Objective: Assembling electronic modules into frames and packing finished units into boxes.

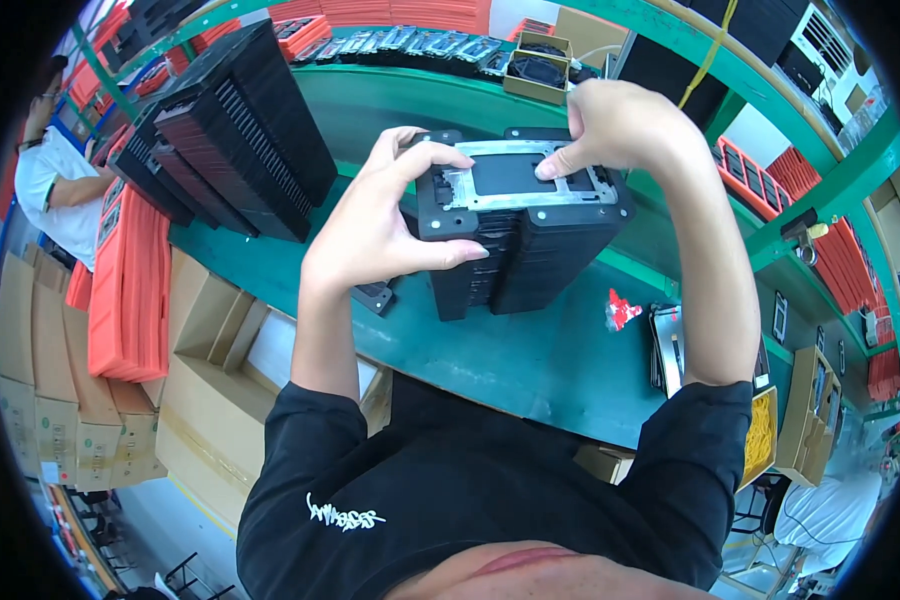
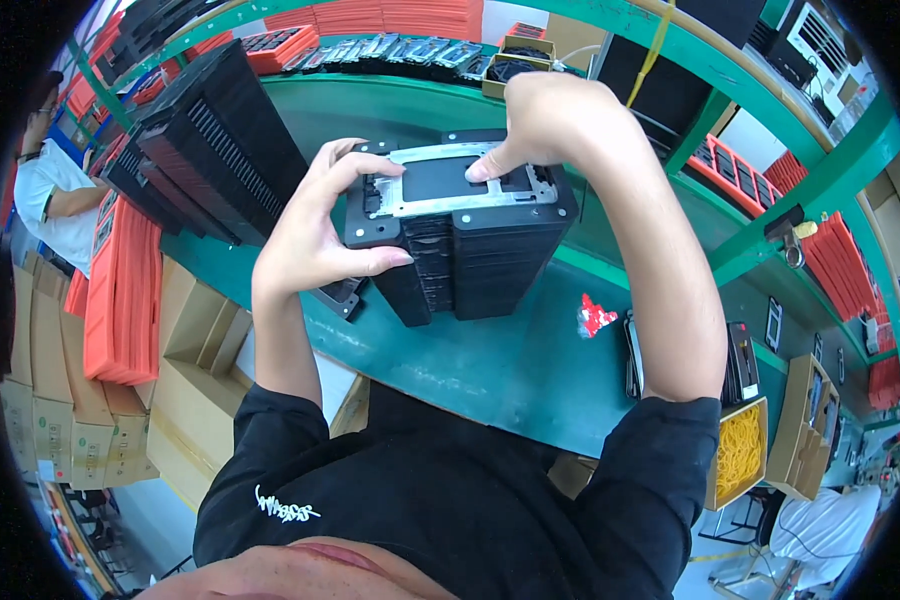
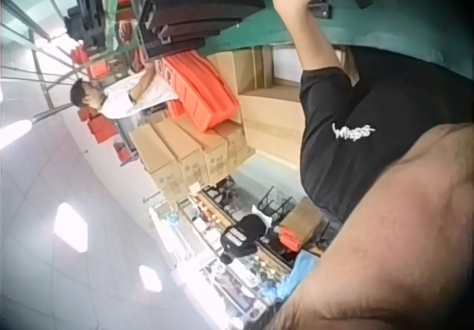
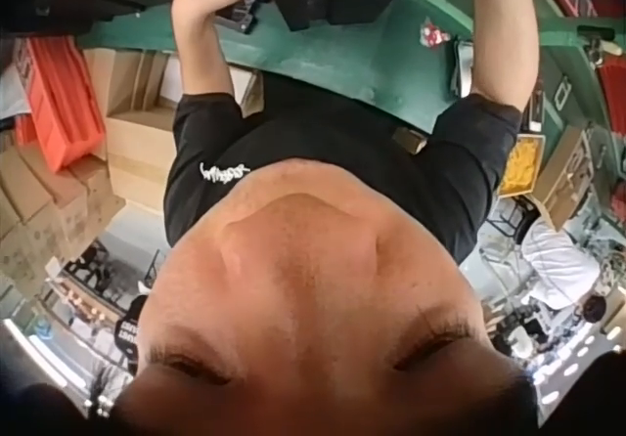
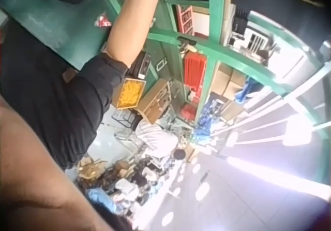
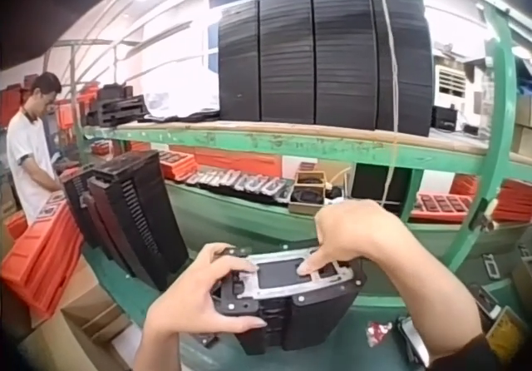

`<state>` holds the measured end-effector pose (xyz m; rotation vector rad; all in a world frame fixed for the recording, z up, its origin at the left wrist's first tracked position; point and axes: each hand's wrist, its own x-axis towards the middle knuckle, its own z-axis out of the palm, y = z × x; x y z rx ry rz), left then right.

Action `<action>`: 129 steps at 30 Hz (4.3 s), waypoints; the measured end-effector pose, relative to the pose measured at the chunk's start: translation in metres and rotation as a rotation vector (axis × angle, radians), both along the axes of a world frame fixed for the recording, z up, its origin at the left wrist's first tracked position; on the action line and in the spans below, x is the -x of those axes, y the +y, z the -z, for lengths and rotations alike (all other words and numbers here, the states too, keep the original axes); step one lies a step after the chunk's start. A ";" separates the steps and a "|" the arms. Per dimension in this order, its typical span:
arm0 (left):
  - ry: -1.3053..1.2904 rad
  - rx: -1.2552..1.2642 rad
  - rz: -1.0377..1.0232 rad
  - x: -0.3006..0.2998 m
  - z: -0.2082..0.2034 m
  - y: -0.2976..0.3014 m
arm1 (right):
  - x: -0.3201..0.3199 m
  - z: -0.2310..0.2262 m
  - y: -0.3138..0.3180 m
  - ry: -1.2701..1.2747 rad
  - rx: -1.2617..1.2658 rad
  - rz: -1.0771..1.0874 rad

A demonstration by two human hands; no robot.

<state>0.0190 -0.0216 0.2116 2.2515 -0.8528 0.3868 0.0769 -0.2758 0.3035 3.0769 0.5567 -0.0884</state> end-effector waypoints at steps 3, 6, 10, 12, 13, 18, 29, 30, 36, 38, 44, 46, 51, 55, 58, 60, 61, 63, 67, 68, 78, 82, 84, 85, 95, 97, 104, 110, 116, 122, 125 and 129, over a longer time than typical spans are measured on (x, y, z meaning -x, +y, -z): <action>-0.027 -0.016 0.031 -0.006 -0.005 0.003 | -0.008 0.005 -0.004 -0.108 0.075 0.043; -0.031 0.150 0.079 -0.012 0.014 0.001 | 0.003 0.011 -0.009 -0.208 0.090 0.024; 0.194 0.863 -0.035 0.021 0.077 -0.012 | 0.048 0.046 -0.033 -0.450 -0.498 0.058; 0.461 1.017 -0.036 0.043 0.121 0.015 | 0.089 0.078 -0.074 -0.433 -0.638 0.315; 0.652 1.087 0.158 0.053 0.149 0.036 | 0.109 0.110 -0.097 -0.445 -0.657 0.454; 1.036 0.895 0.617 0.086 0.184 0.057 | 0.194 0.263 -0.171 -0.272 -0.152 0.821; 1.172 0.540 0.765 0.081 0.171 -0.114 | 0.210 0.268 -0.169 -0.731 -0.179 0.731; 1.128 0.496 0.791 0.083 0.169 -0.125 | 0.210 0.271 -0.168 -0.731 -0.190 0.705; 1.141 0.466 0.789 0.097 0.173 -0.146 | 0.220 0.253 -0.141 -0.889 -0.262 0.630; 1.015 0.574 0.731 0.106 0.173 -0.160 | 0.230 0.241 -0.111 -0.889 -0.546 0.498; 0.474 0.474 0.618 0.096 0.194 -0.168 | 0.224 0.222 -0.045 -0.435 -1.431 0.192; 0.402 0.408 0.562 0.101 0.198 -0.163 | 0.214 0.229 -0.041 -0.254 -1.863 0.249; 0.151 0.229 0.480 0.103 0.204 -0.145 | 0.210 0.247 -0.050 0.170 -2.047 0.205; 0.074 0.197 0.452 0.100 0.213 -0.131 | 0.206 0.250 -0.040 0.280 -2.132 0.216; 0.043 0.185 0.427 0.100 0.215 -0.126 | 0.204 0.257 -0.041 0.321 -2.108 0.152; -0.001 0.172 0.404 0.100 0.207 -0.124 | 0.199 0.261 -0.046 0.347 -2.092 0.113; -0.003 0.174 0.397 0.100 0.200 -0.123 | 0.192 0.262 -0.056 0.282 -1.990 0.139; 0.401 0.228 0.291 0.099 0.179 -0.119 | 0.176 0.264 -0.075 0.152 -1.779 0.179; 0.654 0.205 0.301 0.090 0.172 -0.110 | 0.145 0.286 -0.095 0.091 -1.462 0.458; 0.681 0.173 0.336 0.087 0.172 -0.108 | 0.139 0.300 -0.103 -0.210 -0.965 0.551; 1.384 1.131 0.554 0.115 0.167 -0.098 | 0.183 0.214 -0.065 0.354 -1.680 0.050; 1.298 1.087 0.541 0.117 0.131 -0.093 | 0.169 0.181 -0.063 0.782 -1.333 -0.322; 1.137 0.864 0.703 0.108 0.123 -0.077 | 0.161 0.168 -0.059 0.733 -1.252 -0.487; 1.132 0.866 0.702 0.106 0.115 -0.069 | 0.158 0.161 -0.057 0.677 -1.171 -0.636; -0.040 0.392 0.067 0.043 -0.053 -0.030 | 0.077 0.087 -0.073 -0.159 -1.439 -0.242; -0.050 0.307 -0.065 0.026 -0.057 -0.029 | 0.058 0.089 -0.068 -0.330 -1.354 -0.168; 0.017 -0.006 -0.029 -0.009 -0.052 -0.056 | 0.032 0.104 -0.056 0.071 -1.726 0.034; -0.039 -0.093 -0.040 -0.017 -0.047 -0.073 | 0.031 0.106 -0.065 0.293 -1.743 0.138; -0.229 -0.117 -0.070 -0.009 -0.042 -0.065 | 0.038 0.108 -0.062 0.296 -1.630 0.061; -0.151 -0.041 -0.079 -0.005 -0.042 -0.060 | 0.046 0.105 -0.054 0.256 -1.598 0.073; -0.121 -0.030 -0.085 -0.003 -0.041 -0.060 | 0.047 0.105 -0.055 0.242 -1.605 0.077; -0.121 -0.009 -0.092 -0.005 -0.039 -0.060 | 0.045 0.105 -0.054 0.203 -1.558 0.095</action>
